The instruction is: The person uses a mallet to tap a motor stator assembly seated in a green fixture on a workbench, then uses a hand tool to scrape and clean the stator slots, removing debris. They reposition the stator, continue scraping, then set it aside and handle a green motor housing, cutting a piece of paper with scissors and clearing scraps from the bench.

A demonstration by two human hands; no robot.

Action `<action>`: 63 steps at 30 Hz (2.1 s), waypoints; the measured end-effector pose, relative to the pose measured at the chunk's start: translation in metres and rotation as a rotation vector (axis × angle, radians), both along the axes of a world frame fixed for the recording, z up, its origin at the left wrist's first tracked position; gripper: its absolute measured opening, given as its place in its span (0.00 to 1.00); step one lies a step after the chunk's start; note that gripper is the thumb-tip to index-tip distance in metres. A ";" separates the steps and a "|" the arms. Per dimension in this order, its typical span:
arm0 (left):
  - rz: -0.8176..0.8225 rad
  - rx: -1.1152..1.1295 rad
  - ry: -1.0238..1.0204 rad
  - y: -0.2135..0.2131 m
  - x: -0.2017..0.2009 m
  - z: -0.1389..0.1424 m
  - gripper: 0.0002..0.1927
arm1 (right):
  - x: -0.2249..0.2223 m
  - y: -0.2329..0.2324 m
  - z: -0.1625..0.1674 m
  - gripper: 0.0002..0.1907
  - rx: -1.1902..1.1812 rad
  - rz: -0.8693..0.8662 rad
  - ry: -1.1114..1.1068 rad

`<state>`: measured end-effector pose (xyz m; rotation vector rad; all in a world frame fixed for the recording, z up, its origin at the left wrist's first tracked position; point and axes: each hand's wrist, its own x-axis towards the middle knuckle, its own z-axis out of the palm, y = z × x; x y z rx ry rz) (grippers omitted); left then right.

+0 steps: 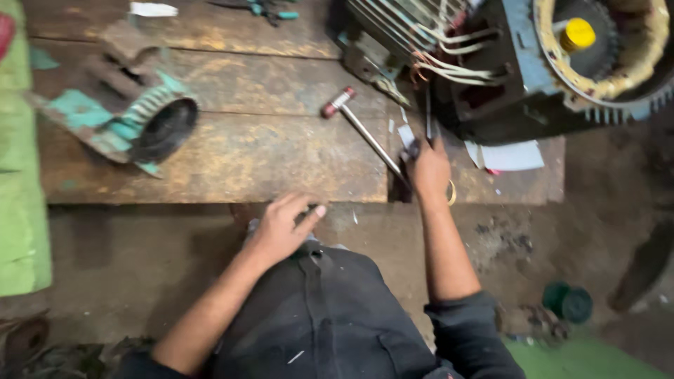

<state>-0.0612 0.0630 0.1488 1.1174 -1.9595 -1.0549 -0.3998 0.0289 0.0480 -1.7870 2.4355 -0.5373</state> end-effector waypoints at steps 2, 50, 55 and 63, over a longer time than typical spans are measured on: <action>0.014 0.104 -0.001 0.001 0.005 -0.001 0.12 | 0.002 -0.005 -0.001 0.19 0.044 -0.004 0.015; 0.342 0.331 0.438 0.003 0.055 0.049 0.11 | 0.208 0.039 0.189 0.11 -0.251 0.710 -0.600; 0.366 0.114 0.257 0.007 0.057 0.056 0.08 | 0.202 0.046 0.188 0.14 -0.104 0.658 -0.683; 0.240 -0.116 0.139 0.006 0.047 0.065 0.08 | 0.192 0.056 0.186 0.08 -0.151 0.675 -0.788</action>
